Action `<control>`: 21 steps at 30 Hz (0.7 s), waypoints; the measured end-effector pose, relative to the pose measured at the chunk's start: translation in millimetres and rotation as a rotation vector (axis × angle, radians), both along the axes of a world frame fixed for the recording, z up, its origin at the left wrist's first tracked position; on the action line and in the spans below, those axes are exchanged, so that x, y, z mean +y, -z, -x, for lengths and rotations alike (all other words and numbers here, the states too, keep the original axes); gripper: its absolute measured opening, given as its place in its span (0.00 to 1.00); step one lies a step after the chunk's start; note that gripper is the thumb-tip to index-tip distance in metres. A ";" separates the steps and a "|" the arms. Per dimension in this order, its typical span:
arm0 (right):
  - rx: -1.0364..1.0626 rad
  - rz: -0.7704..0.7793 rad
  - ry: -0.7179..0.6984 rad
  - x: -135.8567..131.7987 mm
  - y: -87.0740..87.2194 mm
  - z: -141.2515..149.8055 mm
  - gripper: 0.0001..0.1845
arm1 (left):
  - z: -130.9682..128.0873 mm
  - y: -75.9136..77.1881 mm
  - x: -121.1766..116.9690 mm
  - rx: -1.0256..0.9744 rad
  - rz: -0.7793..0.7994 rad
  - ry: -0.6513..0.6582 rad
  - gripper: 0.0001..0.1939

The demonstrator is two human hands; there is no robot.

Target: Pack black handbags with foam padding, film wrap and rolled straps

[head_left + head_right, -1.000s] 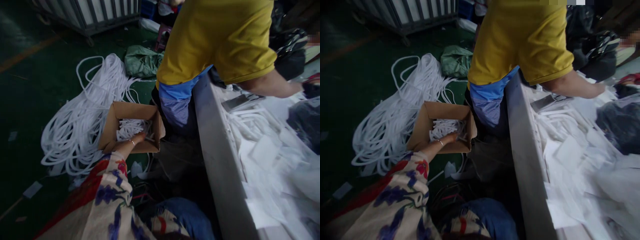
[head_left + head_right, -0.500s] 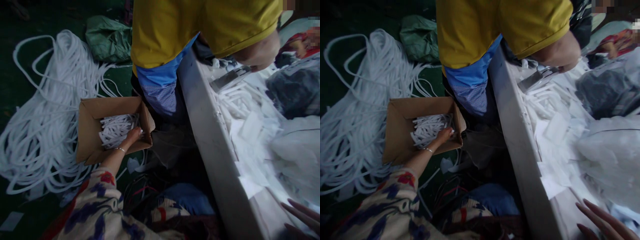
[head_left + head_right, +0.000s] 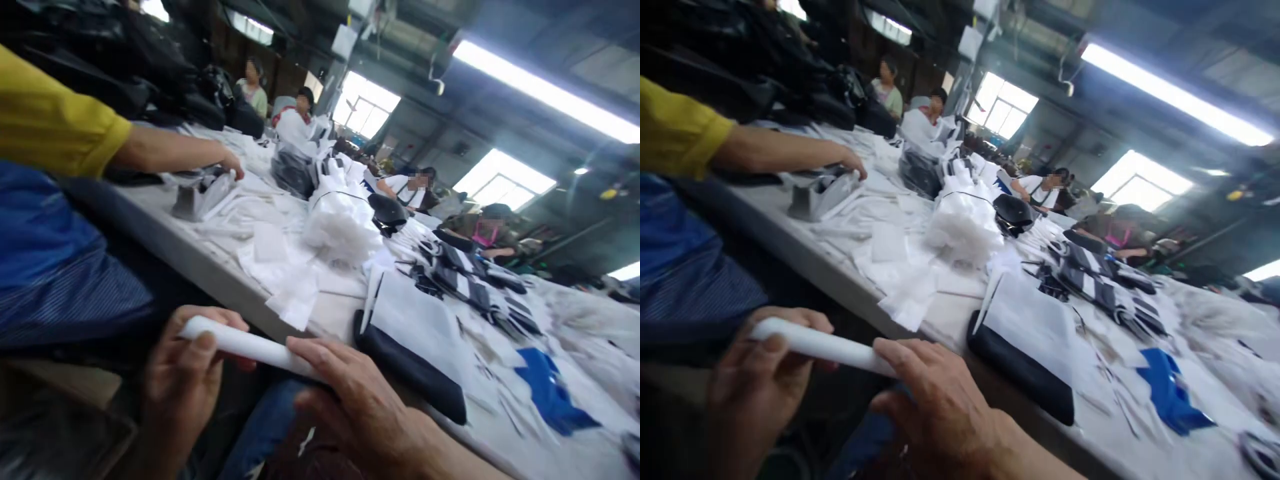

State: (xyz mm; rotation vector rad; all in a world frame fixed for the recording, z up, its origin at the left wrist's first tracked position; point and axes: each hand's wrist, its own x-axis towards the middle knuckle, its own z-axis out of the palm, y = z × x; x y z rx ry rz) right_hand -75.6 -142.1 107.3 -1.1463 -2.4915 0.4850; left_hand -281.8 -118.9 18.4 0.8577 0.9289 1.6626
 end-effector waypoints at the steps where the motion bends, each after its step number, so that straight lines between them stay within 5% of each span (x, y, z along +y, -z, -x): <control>1: 0.045 0.021 0.073 -4.4 -5.5 -20.3 0.23 | -26.7 -17.6 6.9 -0.032 -0.052 0.127 0.14; 6: 0.149 0.086 0.580 -17.1 -29.1 -155.5 0.16 | -133.1 -72.1 49.2 0.206 -0.245 0.646 0.17; 8: 0.253 0.045 0.835 -13.9 -34.8 -216.0 0.20 | -173.8 -85.2 69.6 0.425 -0.392 0.702 0.16; 11: 0.313 0.016 0.992 6.4 -36.9 -295.3 0.28 | -244.8 -94.5 98.3 0.833 -0.720 0.711 0.14; 16: 0.162 -0.049 0.921 73.3 -30.1 -362.1 0.22 | -352.1 -65.1 133.1 1.434 -1.030 0.669 0.24; 21: 0.242 -0.016 0.853 124.3 -11.8 -372.9 0.19 | -382.9 -20.3 146.2 1.646 -0.978 0.718 0.35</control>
